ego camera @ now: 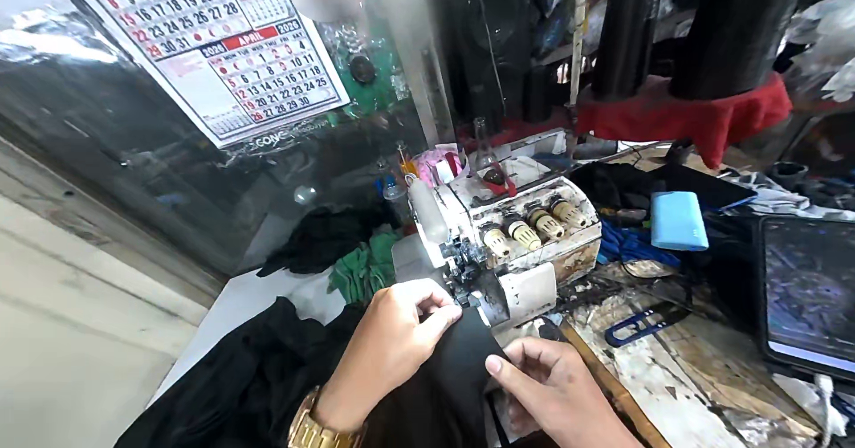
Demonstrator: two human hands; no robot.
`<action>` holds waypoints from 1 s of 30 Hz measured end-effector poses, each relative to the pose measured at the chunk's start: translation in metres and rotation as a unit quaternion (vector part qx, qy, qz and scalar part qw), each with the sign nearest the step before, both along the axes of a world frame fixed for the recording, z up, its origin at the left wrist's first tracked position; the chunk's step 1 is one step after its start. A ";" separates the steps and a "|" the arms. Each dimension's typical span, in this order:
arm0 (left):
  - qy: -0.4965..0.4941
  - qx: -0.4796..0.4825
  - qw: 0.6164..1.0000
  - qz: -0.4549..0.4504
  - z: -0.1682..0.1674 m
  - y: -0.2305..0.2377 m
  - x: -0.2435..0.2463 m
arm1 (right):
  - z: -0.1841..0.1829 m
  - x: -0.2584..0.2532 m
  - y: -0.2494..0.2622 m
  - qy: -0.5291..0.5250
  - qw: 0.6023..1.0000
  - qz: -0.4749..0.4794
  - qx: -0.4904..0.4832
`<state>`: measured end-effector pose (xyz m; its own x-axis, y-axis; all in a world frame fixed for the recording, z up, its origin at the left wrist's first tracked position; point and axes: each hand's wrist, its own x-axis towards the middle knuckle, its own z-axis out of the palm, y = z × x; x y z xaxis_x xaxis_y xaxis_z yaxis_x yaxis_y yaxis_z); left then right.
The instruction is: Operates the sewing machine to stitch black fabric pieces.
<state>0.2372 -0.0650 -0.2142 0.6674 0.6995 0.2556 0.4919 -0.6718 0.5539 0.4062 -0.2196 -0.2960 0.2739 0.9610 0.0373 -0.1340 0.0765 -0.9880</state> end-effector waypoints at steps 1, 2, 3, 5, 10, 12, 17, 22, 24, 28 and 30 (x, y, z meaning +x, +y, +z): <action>-0.003 0.019 1.000 0.011 -0.001 0.000 0.002 | 0.000 -0.001 0.003 0.007 1.000 -0.011 0.002; -0.008 0.049 0.998 0.026 -0.004 0.000 0.003 | 0.001 -0.003 0.007 0.016 1.000 -0.023 0.004; -0.011 0.090 0.995 0.043 -0.009 -0.003 0.005 | 0.003 -0.004 0.010 0.024 0.999 -0.035 0.004; -0.012 0.183 0.981 0.068 -0.020 -0.009 0.007 | 0.006 -0.005 0.016 0.037 0.998 -0.056 0.005; -0.019 0.225 0.971 0.081 -0.024 -0.013 0.006 | 0.000 -0.009 0.016 0.026 0.997 -0.073 0.014; 0.009 0.248 0.966 0.078 -0.017 -0.023 0.004 | 0.000 -0.009 0.014 0.011 0.997 -0.073 0.031; 0.006 0.255 0.962 0.102 -0.035 -0.077 0.014 | -0.009 -0.007 0.013 -0.039 0.995 -0.066 0.071; 0.025 0.290 0.950 0.116 -0.038 -0.082 0.014 | -0.008 -0.010 0.015 -0.042 0.994 -0.063 0.083; 0.036 0.296 0.947 0.122 -0.038 -0.074 0.014 | -0.005 -0.018 0.011 -0.034 0.996 -0.033 0.079; 0.031 0.259 0.956 0.135 -0.020 -0.047 0.005 | 0.009 -0.044 -0.009 -0.096 0.990 0.079 0.070; 0.021 0.215 0.962 0.169 -0.022 -0.032 0.007 | 0.007 -0.053 -0.007 -0.097 0.987 0.112 0.057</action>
<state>0.2439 -0.0975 -0.2361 0.4369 0.7133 0.5481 0.7380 -0.6326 0.2350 0.3532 -0.2270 -0.2892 0.0320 0.9831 0.1802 0.0304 0.1792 -0.9833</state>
